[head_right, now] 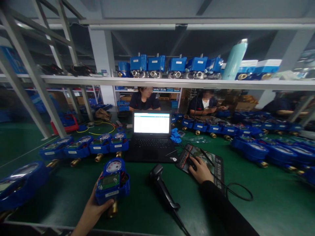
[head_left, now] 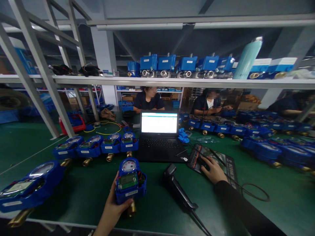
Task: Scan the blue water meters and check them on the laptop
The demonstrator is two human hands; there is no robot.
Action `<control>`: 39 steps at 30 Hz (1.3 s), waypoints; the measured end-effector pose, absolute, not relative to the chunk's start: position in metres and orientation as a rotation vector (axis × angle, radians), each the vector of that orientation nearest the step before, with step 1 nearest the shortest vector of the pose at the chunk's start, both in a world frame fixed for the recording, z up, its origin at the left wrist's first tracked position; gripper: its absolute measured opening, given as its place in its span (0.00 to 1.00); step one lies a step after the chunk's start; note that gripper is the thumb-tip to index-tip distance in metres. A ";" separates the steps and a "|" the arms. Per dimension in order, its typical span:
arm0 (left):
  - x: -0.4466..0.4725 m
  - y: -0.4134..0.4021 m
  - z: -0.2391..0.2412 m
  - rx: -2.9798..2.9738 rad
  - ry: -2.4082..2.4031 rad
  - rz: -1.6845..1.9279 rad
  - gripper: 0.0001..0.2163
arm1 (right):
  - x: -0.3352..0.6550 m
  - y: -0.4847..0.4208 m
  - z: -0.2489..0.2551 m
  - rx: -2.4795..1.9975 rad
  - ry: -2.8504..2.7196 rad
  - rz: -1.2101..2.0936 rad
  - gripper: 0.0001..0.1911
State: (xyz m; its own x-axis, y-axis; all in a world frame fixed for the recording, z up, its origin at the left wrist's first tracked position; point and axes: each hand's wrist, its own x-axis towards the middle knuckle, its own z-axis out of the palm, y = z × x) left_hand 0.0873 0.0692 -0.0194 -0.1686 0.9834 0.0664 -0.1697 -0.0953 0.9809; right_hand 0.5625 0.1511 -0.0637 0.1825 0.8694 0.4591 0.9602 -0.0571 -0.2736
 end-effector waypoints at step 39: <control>0.087 0.069 -0.021 1.063 1.225 1.474 0.52 | 0.565 0.151 -0.066 -1.925 -1.687 -0.291 0.27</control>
